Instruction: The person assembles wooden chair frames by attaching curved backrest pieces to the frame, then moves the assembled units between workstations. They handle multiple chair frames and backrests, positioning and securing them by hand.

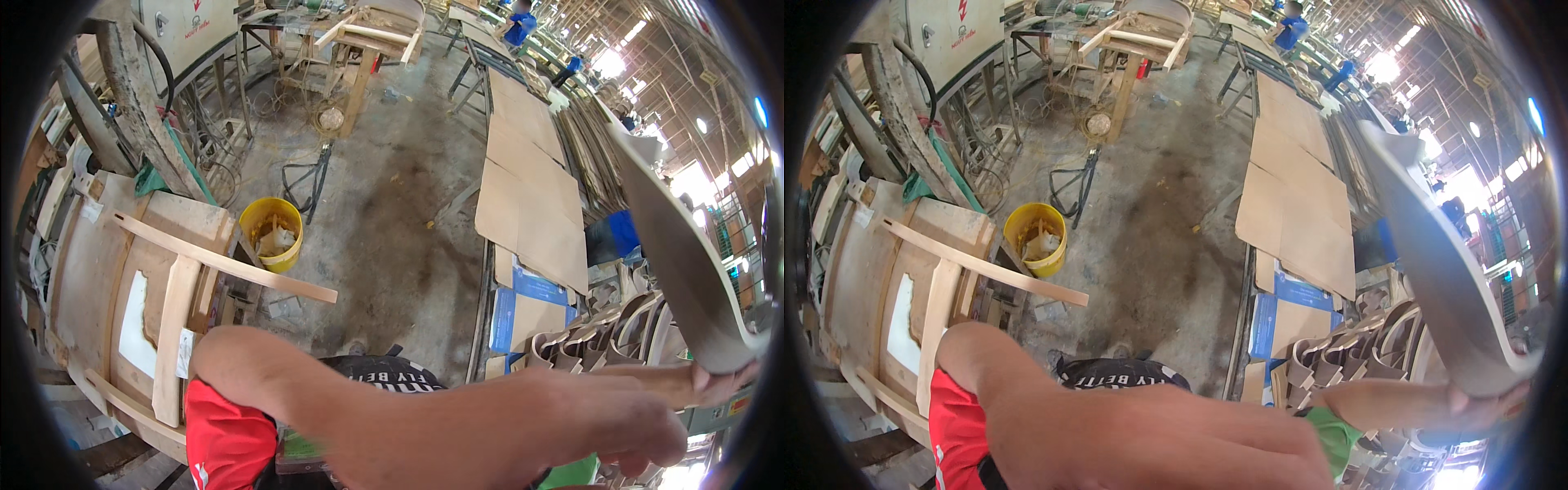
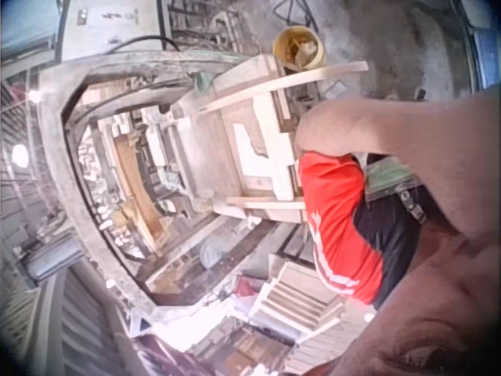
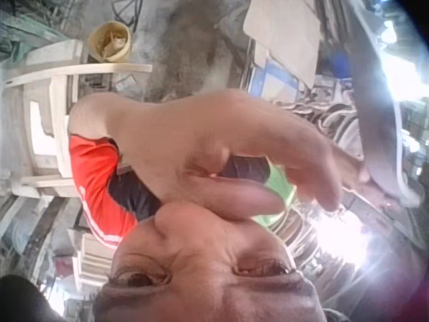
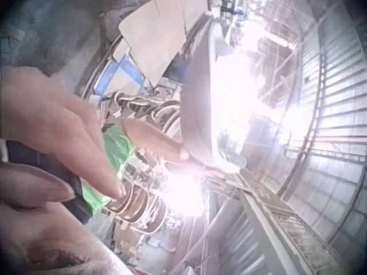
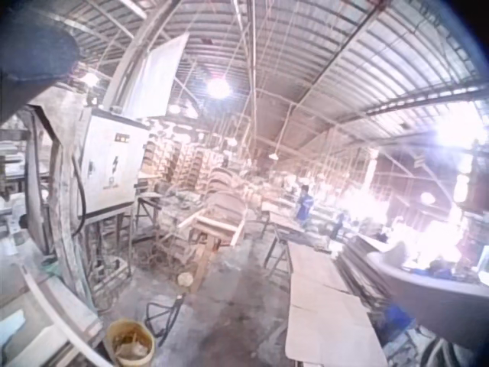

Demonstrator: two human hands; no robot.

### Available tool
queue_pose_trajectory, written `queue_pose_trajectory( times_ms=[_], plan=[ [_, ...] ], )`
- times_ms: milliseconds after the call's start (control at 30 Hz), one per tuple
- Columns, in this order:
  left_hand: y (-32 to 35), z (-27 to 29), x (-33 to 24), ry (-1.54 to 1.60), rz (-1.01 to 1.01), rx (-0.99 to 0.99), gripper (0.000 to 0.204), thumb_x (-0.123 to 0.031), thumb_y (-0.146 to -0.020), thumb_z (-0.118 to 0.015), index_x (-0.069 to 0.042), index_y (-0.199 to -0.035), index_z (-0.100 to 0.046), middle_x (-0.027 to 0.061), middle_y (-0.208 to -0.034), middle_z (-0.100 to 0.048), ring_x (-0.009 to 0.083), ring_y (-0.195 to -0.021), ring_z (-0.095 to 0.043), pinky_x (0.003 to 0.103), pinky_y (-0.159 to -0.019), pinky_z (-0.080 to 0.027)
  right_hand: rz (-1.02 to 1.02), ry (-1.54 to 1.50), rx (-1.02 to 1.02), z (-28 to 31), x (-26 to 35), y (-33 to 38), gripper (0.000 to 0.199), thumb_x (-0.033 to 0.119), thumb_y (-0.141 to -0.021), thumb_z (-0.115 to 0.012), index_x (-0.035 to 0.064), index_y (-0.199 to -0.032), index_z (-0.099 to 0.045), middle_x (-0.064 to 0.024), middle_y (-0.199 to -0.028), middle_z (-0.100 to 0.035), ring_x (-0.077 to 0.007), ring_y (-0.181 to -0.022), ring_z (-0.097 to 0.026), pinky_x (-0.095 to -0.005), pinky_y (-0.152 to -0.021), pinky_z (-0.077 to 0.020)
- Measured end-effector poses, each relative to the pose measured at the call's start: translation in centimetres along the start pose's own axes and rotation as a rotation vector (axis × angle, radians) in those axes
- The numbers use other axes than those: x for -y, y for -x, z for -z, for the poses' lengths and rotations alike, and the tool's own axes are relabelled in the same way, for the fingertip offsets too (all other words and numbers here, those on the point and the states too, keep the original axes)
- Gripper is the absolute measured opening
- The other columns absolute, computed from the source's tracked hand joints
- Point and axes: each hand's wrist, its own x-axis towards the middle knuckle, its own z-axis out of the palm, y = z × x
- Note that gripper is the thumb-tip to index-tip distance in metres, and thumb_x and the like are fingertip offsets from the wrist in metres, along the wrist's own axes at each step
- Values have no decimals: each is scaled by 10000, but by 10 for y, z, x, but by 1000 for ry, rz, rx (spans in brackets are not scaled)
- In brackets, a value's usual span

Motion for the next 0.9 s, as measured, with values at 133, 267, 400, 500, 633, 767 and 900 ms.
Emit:
queue_pose_trajectory(
  times_ms=[133, 267, 400, 500, 633, 767, 900],
  plan=[
    [15, 23, -58, -118, 217, 42, 359, -102, -937, -725, 9, -1274, -669, 179, -1222, -709, 302, -1085, -703, 404, -951, -561, -333, -354, 226, -12, -62, 14, 491, 413, -1118, -454, 8, -1355, -599, -189, -1296, -655, -292, -1173, -646, -477, -1006, -527],
    [43, 71, -134, -1446, 244, -68, 637, -263, -812, -865, 1, -1339, -623, 208, -1361, -612, 396, -1292, -579, 472, -1075, -471, -402, -545, 345, -72, -127, 36, 462, 383, -1146, -412, 12, -1339, -609, -168, -1302, -657, -261, -1175, -647, -443, -1008, -534],
    [86, 131, -115, -2307, -68, -124, 913, -384, -685, -959, -60, -1433, -548, 188, -1420, -565, 377, -1355, -520, 490, -1109, -440, -657, -945, 160, -142, -177, 52, 437, 369, -1140, -448, 5, -1349, -570, -118, -1092, -663, -226, -1004, -637, -399, -907, -542],
    [82, 136, -130, -2234, -187, -339, 962, -451, -608, -980, -72, -1400, -587, 167, -1336, -604, 376, -1273, -565, 515, -1074, -458, -1046, -1219, 381, -183, -197, 58, 403, 404, -1120, -490, 6, -1166, -530, -48, -874, -529, -163, -785, -490, -345, -698, -481],
    [88, 143, -175, -2146, -252, -128, 731, -505, -653, -938, -63, -1164, -655, 117, -1037, -642, 337, -941, -645, 455, -816, -512, -1078, -1353, 181, -224, -220, 68, 190, 94, -1105, -457, -57, -1216, -483, -73, -927, -466, -132, -734, -423, -276, -644, -410],
    [94, 111, -183, -2151, -153, -182, 574, -549, -661, -924, -90, -840, -629, 64, -741, -564, 294, -668, -606, 409, -600, -465, -1000, -1281, 551, -252, -294, 77, 378, 89, -1098, -468, -124, -1408, -427, -92, -981, -561, -156, -810, -537, -279, -718, -482],
    [82, 74, -187, -2198, 57, -494, 593, -610, -733, -868, -77, -731, -609, 84, -626, -556, 305, -587, -597, 403, -541, -441, -655, -581, 581, -281, -362, 129, 447, 138, -1053, -543, -89, -1431, -472, -138, -1140, -615, -212, -993, -610, -307, -852, -508]
  ],
)
